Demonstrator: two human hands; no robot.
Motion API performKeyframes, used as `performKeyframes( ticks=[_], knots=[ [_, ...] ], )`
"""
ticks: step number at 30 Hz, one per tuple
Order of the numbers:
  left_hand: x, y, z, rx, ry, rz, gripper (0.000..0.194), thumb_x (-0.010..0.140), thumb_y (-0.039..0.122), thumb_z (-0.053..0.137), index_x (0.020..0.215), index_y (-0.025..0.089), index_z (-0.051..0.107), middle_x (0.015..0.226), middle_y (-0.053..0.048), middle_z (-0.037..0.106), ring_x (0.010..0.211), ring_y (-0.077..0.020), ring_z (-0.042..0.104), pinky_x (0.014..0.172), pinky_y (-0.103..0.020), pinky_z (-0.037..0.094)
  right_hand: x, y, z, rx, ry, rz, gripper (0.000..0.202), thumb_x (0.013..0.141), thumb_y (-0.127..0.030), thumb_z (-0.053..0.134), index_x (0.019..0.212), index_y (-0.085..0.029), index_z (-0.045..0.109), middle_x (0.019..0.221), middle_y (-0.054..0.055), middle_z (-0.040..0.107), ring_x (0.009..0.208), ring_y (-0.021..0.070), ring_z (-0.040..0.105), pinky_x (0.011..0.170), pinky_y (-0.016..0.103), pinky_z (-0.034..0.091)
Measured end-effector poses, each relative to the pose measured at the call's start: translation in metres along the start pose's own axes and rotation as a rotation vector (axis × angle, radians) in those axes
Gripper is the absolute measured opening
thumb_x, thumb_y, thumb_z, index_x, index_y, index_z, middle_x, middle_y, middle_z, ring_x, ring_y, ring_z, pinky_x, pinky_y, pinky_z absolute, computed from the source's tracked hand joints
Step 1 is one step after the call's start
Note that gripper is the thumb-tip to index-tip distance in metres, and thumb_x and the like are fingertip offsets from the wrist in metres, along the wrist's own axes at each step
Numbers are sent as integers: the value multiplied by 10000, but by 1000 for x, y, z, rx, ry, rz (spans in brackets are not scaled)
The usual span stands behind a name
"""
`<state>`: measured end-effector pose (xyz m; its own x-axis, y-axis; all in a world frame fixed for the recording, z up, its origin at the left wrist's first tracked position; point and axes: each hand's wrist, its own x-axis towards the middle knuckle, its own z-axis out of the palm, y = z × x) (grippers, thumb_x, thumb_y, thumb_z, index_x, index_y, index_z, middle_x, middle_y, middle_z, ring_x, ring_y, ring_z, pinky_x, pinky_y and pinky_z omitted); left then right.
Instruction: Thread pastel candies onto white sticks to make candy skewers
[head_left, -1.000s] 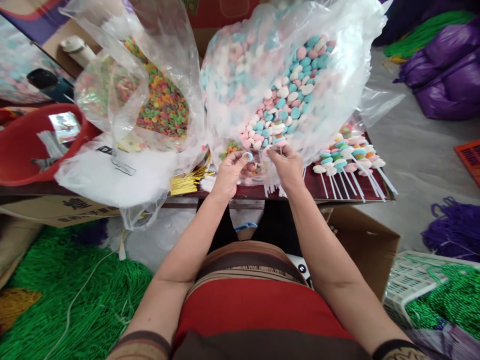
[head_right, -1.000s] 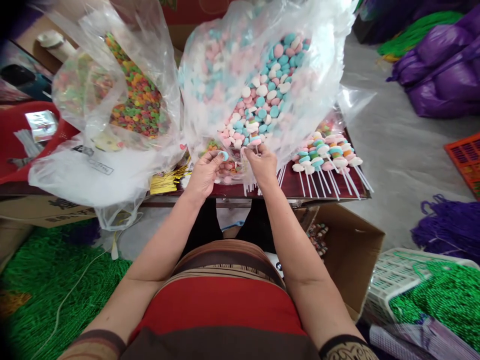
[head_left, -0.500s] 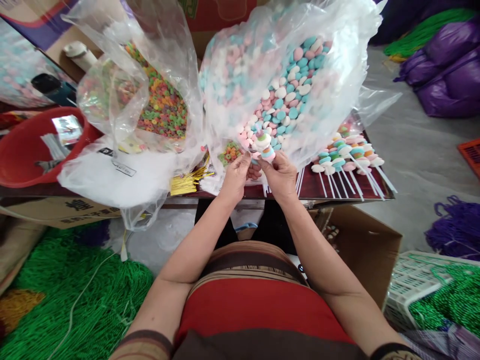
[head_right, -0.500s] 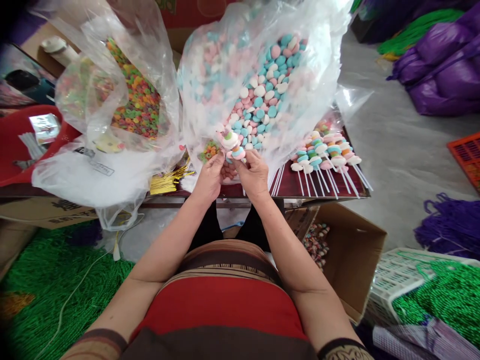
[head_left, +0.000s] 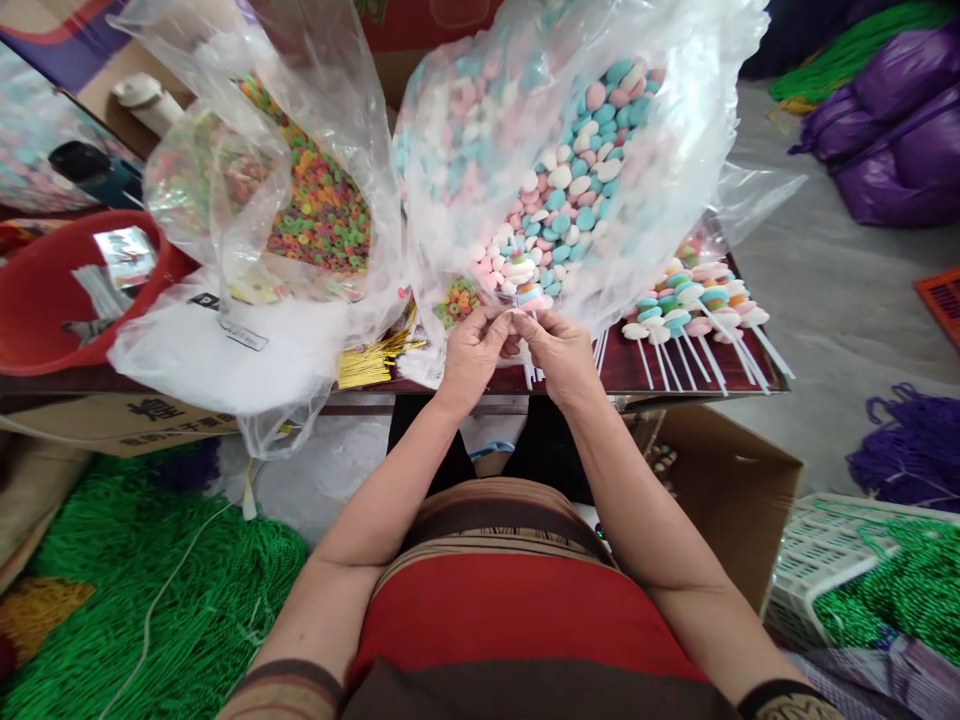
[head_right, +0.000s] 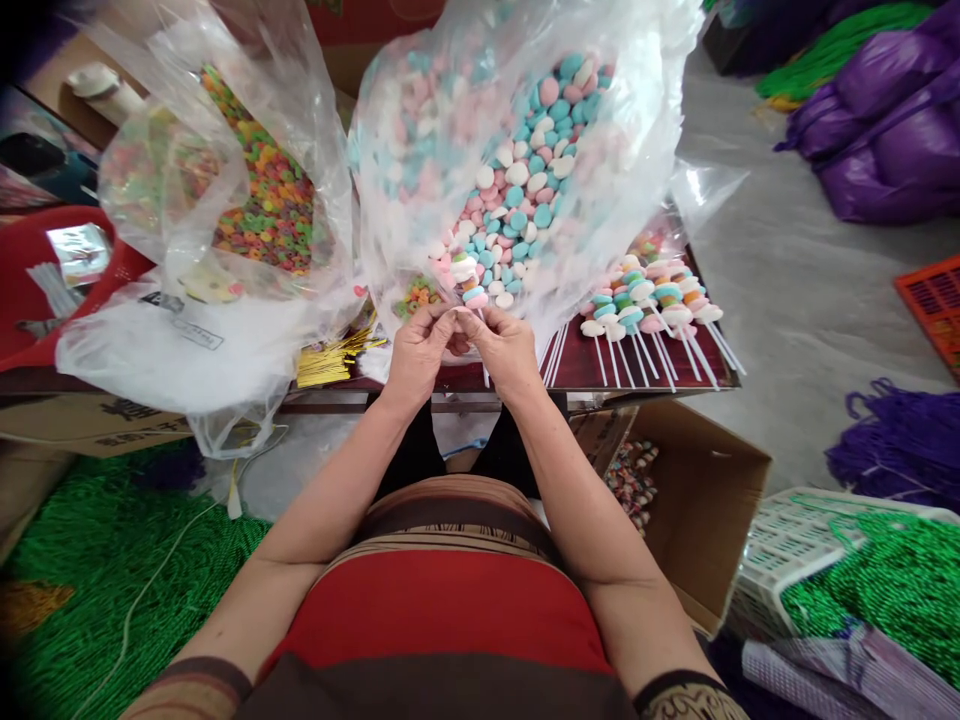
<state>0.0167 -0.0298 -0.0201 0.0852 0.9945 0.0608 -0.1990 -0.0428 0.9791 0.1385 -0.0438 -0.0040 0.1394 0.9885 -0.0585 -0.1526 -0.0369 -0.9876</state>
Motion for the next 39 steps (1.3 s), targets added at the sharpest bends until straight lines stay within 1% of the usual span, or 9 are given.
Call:
performKeyframes(
  ticks=[6,11,14,16,20,24,27,32,39],
  knots=[
    [-2,0,-2,-52,-32,-104,437,819,518,825,1105,201,726,739,36,710,620,-81,651,611,-199,532,2,5,1,89,43,45,456,698,-595,850,751,-195,637,635,-43,492,582,97,446,488,240,333],
    [0,8,-3,-54,21,-174,340,779,438,861,974,184,747,811,12,756,686,-88,671,634,-193,525,0,5,-9,63,-5,74,447,793,-618,784,882,-187,711,654,-50,501,490,57,289,431,238,217],
    [4,10,-6,-165,98,-264,276,781,369,850,942,185,721,817,12,765,687,-102,712,626,-197,522,-18,-1,-18,23,26,45,433,864,-617,719,964,-196,726,723,-26,584,475,57,307,423,242,228],
    [7,10,-8,-269,138,-295,241,780,318,844,921,183,704,817,10,768,712,-119,743,654,-209,545,-36,-6,-25,-43,5,54,410,904,-598,681,971,-196,732,679,-26,597,460,69,353,424,244,255],
    [11,10,-8,-449,146,-275,224,759,229,861,917,177,712,849,8,785,761,-119,763,729,-216,576,-70,-11,-34,-247,-148,98,379,978,-512,584,986,-179,765,533,-46,548,450,95,415,470,245,337],
    [11,9,-6,-505,133,-288,270,744,220,890,963,180,737,887,4,796,848,-138,780,877,-268,603,-79,-8,-34,-390,-162,37,383,984,-437,535,1022,-159,796,477,-62,468,467,108,420,537,253,392],
    [12,7,-6,-473,111,-299,293,736,245,906,973,180,748,918,-13,804,945,-169,785,973,-331,599,-76,-3,-33,-414,-133,6,383,961,-445,551,995,-164,810,478,-48,461,488,130,446,526,261,386],
    [14,-1,-10,-339,94,-257,341,734,336,918,1009,200,770,1026,-31,812,988,-170,773,974,-340,600,-74,3,-33,-382,-88,17,344,934,-454,597,963,-194,821,489,-32,430,510,158,455,479,267,337],
    [5,-2,-14,149,146,60,370,794,487,863,1067,243,809,1093,-27,821,1022,-179,754,997,-330,580,-78,-10,-32,-297,-86,146,373,903,-475,611,946,-165,815,478,-48,398,456,127,346,447,270,270]
  ],
)
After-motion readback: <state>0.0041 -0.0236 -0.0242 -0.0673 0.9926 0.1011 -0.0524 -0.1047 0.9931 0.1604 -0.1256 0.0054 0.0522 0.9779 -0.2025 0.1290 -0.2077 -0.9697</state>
